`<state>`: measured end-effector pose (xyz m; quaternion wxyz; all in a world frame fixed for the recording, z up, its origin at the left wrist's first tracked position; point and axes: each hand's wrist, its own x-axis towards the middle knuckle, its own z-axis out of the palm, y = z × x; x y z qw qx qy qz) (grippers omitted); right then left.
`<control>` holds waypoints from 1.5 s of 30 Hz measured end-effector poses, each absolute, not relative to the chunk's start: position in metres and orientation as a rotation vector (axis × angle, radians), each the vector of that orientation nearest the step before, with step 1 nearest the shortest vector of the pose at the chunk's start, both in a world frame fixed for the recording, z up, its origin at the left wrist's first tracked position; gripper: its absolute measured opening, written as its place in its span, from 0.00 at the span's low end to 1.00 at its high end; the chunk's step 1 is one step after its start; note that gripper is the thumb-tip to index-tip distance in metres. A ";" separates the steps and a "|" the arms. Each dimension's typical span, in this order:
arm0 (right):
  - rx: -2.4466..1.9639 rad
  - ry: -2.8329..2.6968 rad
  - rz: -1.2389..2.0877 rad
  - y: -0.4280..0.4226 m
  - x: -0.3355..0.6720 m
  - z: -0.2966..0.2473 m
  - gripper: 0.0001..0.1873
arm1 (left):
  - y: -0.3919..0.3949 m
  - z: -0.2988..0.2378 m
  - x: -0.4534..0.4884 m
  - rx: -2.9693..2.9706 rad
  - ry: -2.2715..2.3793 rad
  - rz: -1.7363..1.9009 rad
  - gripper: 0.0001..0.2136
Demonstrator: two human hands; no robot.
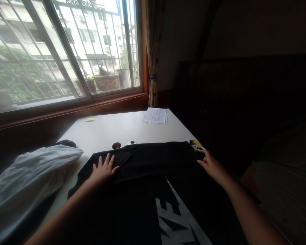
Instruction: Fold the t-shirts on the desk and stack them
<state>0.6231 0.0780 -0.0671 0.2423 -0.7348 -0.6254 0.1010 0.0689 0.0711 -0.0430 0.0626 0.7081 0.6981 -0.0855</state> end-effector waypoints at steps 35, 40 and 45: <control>-1.602 -2.512 0.311 0.159 0.319 -0.060 0.40 | 0.132 -0.056 0.057 2.329 2.077 0.025 0.32; -1.616 -2.500 0.318 0.184 0.330 -0.066 0.41 | 0.139 -0.056 0.038 2.294 2.090 0.012 0.33; -1.859 -2.385 0.326 0.214 0.387 -0.065 0.43 | 0.139 -0.055 0.037 2.280 2.087 0.014 0.33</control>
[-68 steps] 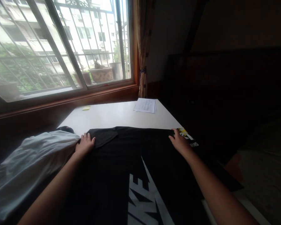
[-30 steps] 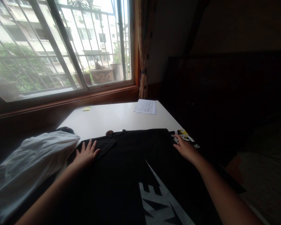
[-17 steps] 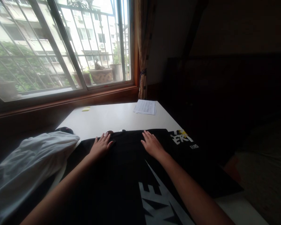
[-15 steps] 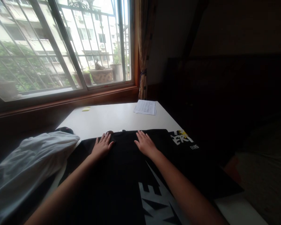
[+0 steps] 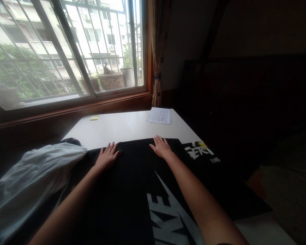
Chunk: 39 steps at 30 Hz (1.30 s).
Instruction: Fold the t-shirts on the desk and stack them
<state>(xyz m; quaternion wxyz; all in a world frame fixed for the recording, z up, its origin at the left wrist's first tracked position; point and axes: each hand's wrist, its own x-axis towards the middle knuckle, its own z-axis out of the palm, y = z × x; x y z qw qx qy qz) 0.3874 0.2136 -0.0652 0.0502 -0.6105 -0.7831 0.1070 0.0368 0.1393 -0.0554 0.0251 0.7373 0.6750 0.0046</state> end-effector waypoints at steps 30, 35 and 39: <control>-1.856 -1.504 0.839 0.250 0.517 -0.044 0.28 | 0.139 -0.055 0.036 2.289 2.090 0.013 0.33; -1.698 -1.514 1.031 0.247 0.510 -0.039 0.25 | 0.138 -0.054 0.036 2.291 2.084 0.019 0.33; -1.627 -1.555 0.970 0.244 0.510 -0.039 0.24 | 0.138 -0.053 0.036 2.286 2.085 0.012 0.33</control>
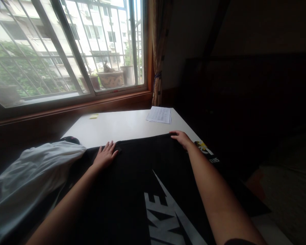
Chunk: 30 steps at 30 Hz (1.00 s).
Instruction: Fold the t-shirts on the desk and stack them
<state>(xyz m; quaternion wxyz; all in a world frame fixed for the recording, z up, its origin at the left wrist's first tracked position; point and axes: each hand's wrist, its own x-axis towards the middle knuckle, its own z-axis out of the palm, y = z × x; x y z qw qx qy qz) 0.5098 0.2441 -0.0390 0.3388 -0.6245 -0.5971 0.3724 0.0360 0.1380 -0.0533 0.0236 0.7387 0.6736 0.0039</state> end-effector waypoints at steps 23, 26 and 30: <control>-1.737 -2.359 0.277 0.218 0.412 -0.070 0.40 | 0.142 -0.060 0.033 2.303 2.079 0.035 0.33; -1.856 -2.427 0.295 0.218 0.410 -0.067 0.43 | 0.143 -0.061 0.032 2.304 2.077 0.035 0.33; -1.992 -2.410 0.278 0.228 0.417 -0.061 0.45 | 0.144 -0.062 0.031 2.303 2.073 0.038 0.33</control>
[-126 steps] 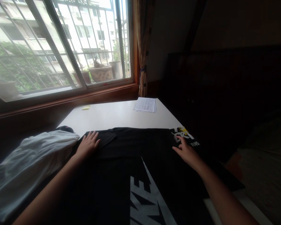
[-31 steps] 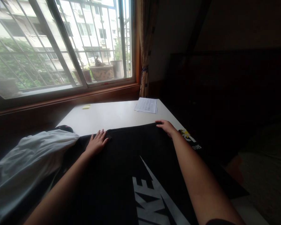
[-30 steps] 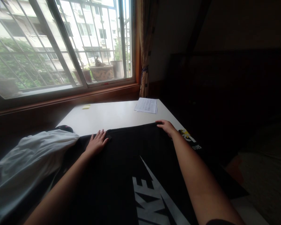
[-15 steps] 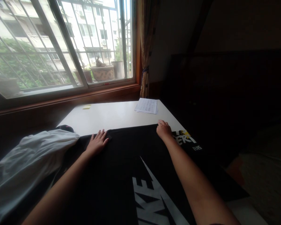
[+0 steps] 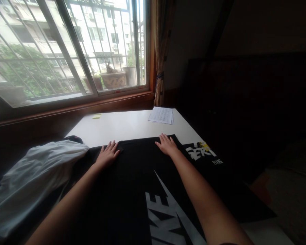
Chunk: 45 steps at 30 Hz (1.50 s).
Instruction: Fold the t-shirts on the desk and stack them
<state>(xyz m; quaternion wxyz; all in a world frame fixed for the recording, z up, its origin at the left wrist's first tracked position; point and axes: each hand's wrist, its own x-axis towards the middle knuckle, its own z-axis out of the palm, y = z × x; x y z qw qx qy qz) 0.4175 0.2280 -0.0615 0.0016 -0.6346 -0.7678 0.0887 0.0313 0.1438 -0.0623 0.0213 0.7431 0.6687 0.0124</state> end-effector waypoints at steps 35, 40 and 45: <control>-2.261 -2.289 0.355 0.261 0.468 -0.060 0.47 | 0.139 -0.063 0.009 2.200 2.208 0.070 0.33; -2.287 -2.288 0.264 0.258 0.464 -0.057 0.46 | 0.142 -0.060 0.004 2.206 2.164 0.050 0.33; -2.225 -2.255 -0.009 0.240 0.449 -0.053 0.42 | 0.146 -0.057 0.000 2.256 2.129 0.054 0.32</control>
